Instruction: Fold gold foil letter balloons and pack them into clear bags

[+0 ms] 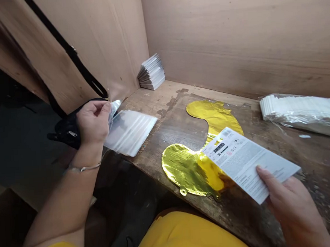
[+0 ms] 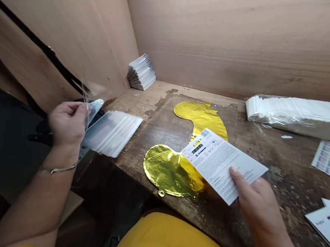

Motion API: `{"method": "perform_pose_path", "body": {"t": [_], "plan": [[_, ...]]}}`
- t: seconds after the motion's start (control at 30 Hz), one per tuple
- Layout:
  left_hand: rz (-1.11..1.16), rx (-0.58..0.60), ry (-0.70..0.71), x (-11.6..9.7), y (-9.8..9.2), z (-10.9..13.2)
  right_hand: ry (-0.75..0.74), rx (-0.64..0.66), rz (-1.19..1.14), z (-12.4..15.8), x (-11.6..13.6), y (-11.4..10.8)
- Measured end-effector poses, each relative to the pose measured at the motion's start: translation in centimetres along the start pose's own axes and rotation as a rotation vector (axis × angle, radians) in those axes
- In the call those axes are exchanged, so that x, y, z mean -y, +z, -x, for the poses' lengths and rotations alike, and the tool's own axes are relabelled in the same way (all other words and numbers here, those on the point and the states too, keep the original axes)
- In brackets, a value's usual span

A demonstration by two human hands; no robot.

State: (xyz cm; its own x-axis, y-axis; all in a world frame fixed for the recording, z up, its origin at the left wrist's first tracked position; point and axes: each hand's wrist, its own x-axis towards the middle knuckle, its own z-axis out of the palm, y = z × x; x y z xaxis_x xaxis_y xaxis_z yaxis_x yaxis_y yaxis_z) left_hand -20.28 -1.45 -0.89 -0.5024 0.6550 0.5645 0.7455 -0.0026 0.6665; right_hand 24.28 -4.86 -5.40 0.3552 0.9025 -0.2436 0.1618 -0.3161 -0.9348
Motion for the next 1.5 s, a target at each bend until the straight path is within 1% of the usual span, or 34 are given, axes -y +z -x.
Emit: {"method": "perform_pose_path", "body": {"t": [0.03,0.07,0.1,0.13,0.2,0.23,0.3,0.33,0.37,0.43,0.5,0.57,0.6,0.67,0.77,0.87,0.93,1.03,1.2,1.27,1.4,1.5], "plan": [[0.103,-0.031,0.110,-2.1,0.5,1.2,0.023,-0.088,-0.083,0.1,0.4,-0.2],[0.197,0.010,0.232,-4.2,1.3,2.9,0.029,-0.178,-0.169,0.2,0.8,-0.4],[0.272,0.114,0.360,-6.1,2.5,4.8,0.012,-0.271,-0.250,0.3,1.1,-0.6],[0.333,0.244,0.493,-7.7,3.9,6.9,-0.037,-0.331,-0.309,0.3,1.4,-0.9],[0.408,0.507,0.727,-9.8,7.3,11.0,-0.168,-0.393,-0.337,-0.1,1.2,-2.1],[0.417,0.634,0.806,-10.3,8.9,12.8,-0.235,-0.399,-0.300,-0.2,0.8,-3.0],[0.384,0.869,0.878,-10.8,11.8,15.2,-0.323,-0.386,-0.149,-0.3,-0.4,-5.3],[0.357,0.962,0.882,-10.9,12.8,15.7,-0.338,-0.361,-0.057,-0.2,-1.1,-6.4],[0.336,1.038,0.880,-11.1,13.4,15.8,-0.334,-0.318,0.030,0.0,-1.8,-7.4],[0.307,1.147,0.865,-11.5,14.0,15.2,-0.303,-0.198,0.154,0.5,-2.8,-8.7],[0.258,1.178,0.844,-12.1,14.2,14.3,-0.289,-0.092,0.198,0.7,-3.3,-8.9],[0.132,1.161,0.834,-12.5,14.5,13.8,-0.316,-0.061,0.219,0.4,-3.3,-8.5],[0.052,1.152,0.834,-12.6,14.9,13.8,-0.343,-0.073,0.239,0.1,-3.2,-8.1],[-0.096,1.184,0.845,-12.5,15.7,14.1,-0.409,-0.126,0.315,-0.5,-3.1,-7.2],[-0.199,1.248,0.850,-12.0,16.6,14.9,-0.494,-0.187,0.468,-0.9,-3.1,-6.2],[-0.224,1.250,0.855,-11.6,16.8,15.2,-0.512,-0.144,0.543,-0.3,-3.5,-5.5],[-0.230,1.257,0.867,-11.4,16.7,15.2,-0.469,-0.085,0.534,0.3,-3.8,-5.4],[-0.201,1.279,0.896,-11.3,16.5,14.7,-0.333,0.027,0.473,0.8,-4.3,-5.7],[-0.090,1.351,0.929,-11.6,16.2,13.9,-0.066,0.293,0.189,0.2,-4.3,-6.3],[-0.078,1.366,0.926,-11.8,16.1,13.8,0.003,0.332,0.094,-0.1,-4.1,-6.4],[-0.066,1.353,0.946,-11.7,16.1,14.0,0.105,0.355,-0.016,-0.7,-3.7,-6.3],[-0.035,1.350,0.975,-11.4,16.1,14.1,0.146,0.383,-0.038,-1.2,-3.1,-5.1]]}}
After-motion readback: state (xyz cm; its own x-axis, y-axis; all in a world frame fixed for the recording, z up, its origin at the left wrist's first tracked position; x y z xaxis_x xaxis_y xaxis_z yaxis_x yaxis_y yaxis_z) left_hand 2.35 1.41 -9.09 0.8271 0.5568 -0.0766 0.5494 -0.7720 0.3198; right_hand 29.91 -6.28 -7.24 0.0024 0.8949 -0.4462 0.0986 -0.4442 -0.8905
